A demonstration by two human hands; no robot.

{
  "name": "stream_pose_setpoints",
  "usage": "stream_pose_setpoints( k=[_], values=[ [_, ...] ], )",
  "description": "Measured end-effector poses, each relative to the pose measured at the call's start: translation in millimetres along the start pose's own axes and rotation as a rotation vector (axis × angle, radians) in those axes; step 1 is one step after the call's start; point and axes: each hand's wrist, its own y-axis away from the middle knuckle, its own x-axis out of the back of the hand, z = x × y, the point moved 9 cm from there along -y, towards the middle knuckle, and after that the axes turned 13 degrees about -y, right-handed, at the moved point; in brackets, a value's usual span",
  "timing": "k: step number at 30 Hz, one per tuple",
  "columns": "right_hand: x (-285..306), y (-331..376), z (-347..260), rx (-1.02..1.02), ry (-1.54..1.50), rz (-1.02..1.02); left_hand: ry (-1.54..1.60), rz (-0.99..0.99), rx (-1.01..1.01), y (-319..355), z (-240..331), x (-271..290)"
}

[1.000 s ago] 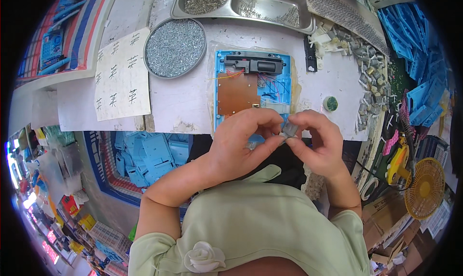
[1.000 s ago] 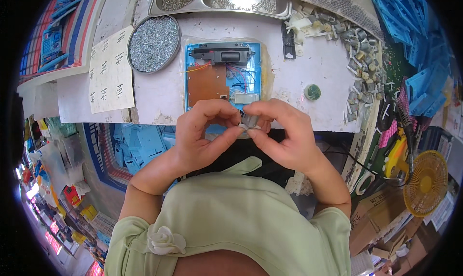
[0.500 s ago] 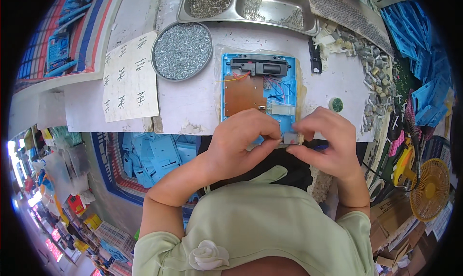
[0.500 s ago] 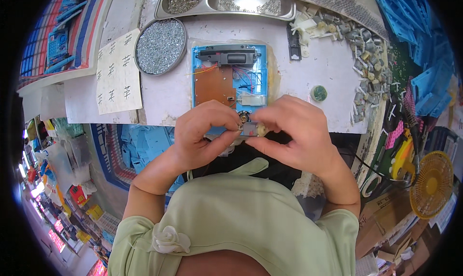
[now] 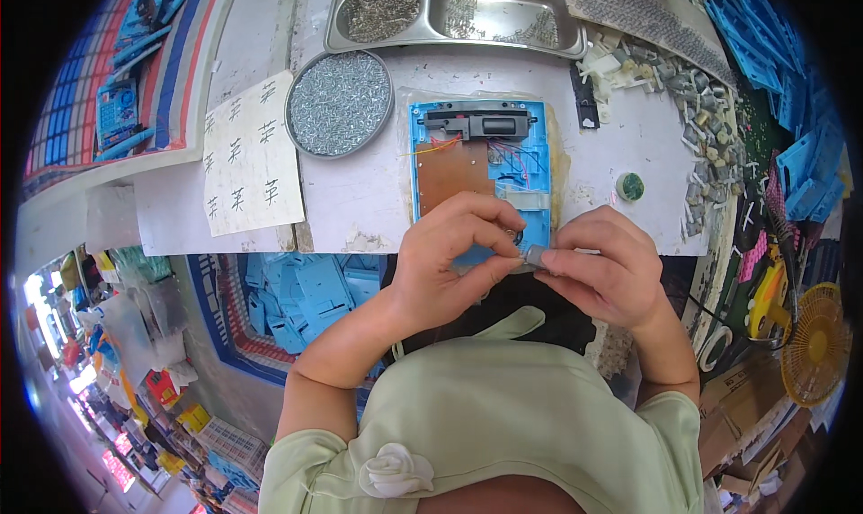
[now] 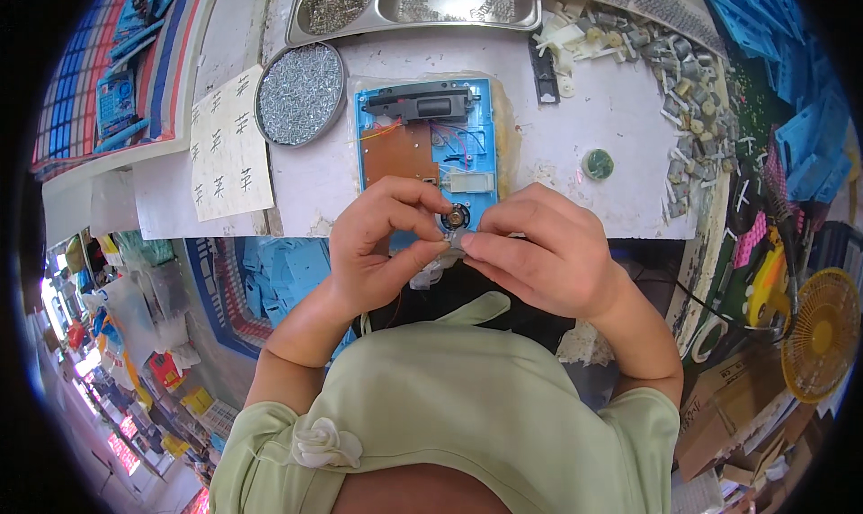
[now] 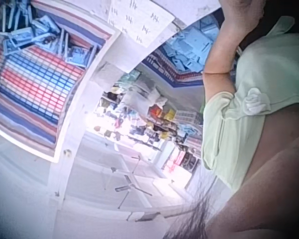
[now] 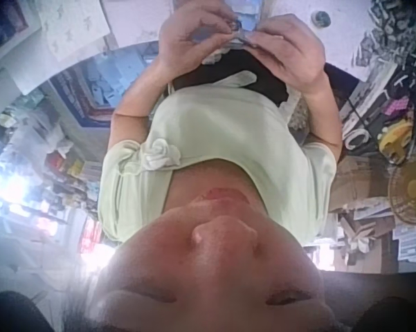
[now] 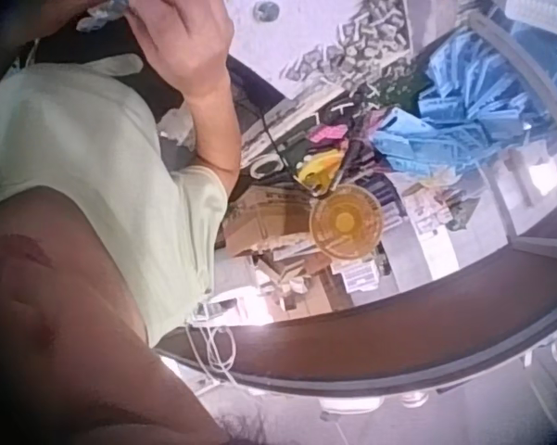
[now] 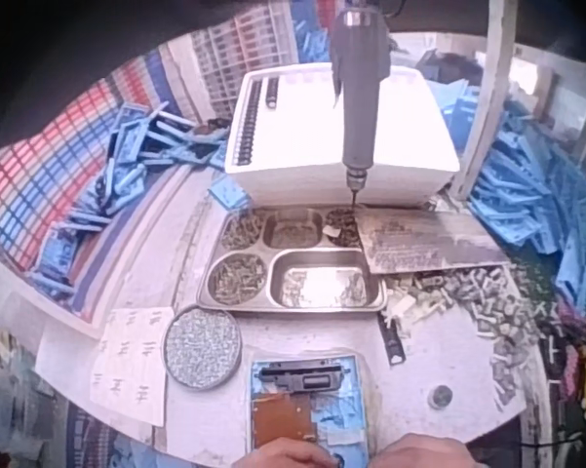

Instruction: The person is assembling an electronic device by soldering wires and installing components into a plastic housing.

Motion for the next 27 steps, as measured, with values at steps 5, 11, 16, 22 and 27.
stream_pose_setpoints(
  k=[5, 11, 16, 22, 27],
  values=[
    [2, 3, 1, 0.011, -0.011, 0.032, -0.025, 0.006, 0.003, -2, 0, -1],
    [5, 9, 4, 0.010, 0.007, 0.041, -0.027, -0.029, -0.030, -9, 5, 1],
    [33, 18, 16, -0.112, 0.006, 0.113, -0.572, 0.031, -0.205, -46, 4, 18],
    [73, 63, 59, -0.397, -0.252, 0.479, -0.861, -0.077, -0.482, -67, -4, -11],
    [72, 63, 76, -0.478, -0.251, 0.503, -0.844, -0.149, -0.526, -65, -5, -12]
  ],
)
